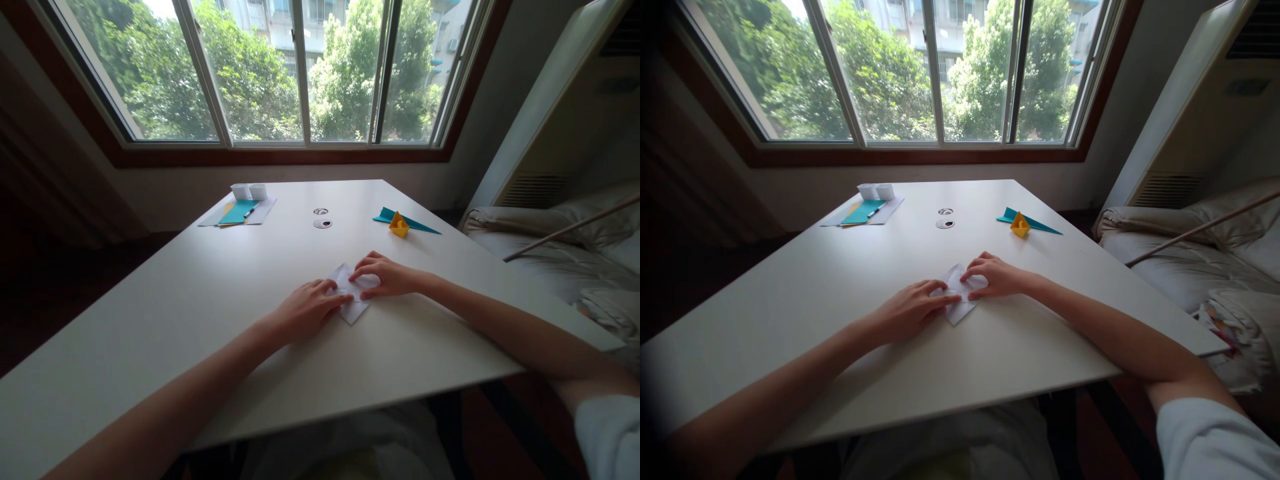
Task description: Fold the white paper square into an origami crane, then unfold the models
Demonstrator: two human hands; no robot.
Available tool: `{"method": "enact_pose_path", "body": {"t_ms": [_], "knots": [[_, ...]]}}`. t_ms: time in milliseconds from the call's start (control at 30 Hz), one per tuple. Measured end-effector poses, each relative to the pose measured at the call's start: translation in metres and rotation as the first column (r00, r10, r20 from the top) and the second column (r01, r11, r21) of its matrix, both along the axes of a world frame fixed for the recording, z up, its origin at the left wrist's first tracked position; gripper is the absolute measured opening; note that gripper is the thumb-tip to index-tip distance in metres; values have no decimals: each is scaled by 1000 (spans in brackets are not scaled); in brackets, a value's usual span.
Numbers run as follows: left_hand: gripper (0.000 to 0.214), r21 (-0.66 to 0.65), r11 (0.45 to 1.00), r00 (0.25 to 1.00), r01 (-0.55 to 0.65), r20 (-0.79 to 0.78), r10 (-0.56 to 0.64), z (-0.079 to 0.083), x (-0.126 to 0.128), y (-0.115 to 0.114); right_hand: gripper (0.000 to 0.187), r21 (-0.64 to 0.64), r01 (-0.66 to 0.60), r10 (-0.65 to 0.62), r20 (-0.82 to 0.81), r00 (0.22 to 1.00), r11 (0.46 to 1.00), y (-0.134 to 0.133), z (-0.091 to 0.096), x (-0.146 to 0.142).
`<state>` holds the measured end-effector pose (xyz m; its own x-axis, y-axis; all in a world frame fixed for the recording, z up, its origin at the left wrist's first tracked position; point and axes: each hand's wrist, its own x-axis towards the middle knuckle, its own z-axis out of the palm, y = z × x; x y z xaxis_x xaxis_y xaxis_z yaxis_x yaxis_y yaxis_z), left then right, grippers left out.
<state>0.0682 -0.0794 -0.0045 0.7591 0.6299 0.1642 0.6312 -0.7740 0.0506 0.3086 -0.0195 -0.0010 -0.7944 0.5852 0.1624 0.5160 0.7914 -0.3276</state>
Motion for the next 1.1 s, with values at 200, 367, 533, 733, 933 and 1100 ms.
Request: {"method": "enact_pose_path", "body": {"t_ms": [200, 367, 533, 733, 933, 1100], "knots": [[37, -13, 999, 999, 32, 8, -32, -3, -1, 3, 36, -3, 97, -97, -82, 992, 995, 6, -9, -5], [36, -14, 998, 998, 54, 36, -53, -4, -2, 4, 32, 48, 222, -212, -156, 965, 974, 18, -20, -13], [36, -9, 998, 998, 62, 34, -62, -6, -2, 7, 34, 11, 318, -308, -215, 927, 948, 34, -30, -16], [36, -50, 995, 995, 86, 45, -83, -6, -2, 9, 33, 8, 418, -404, -234, 884, 909, 46, -36, -14], [36, -60, 993, 994, 101, 47, -99, -7, -1, 11, 31, 16, 466, -448, -247, 859, 885, 47, -37, -10], [35, -67, 994, 996, 85, 46, -82, -6, -1, 11, 26, 128, 454, -415, -244, 876, 882, 39, -32, -13]]}}
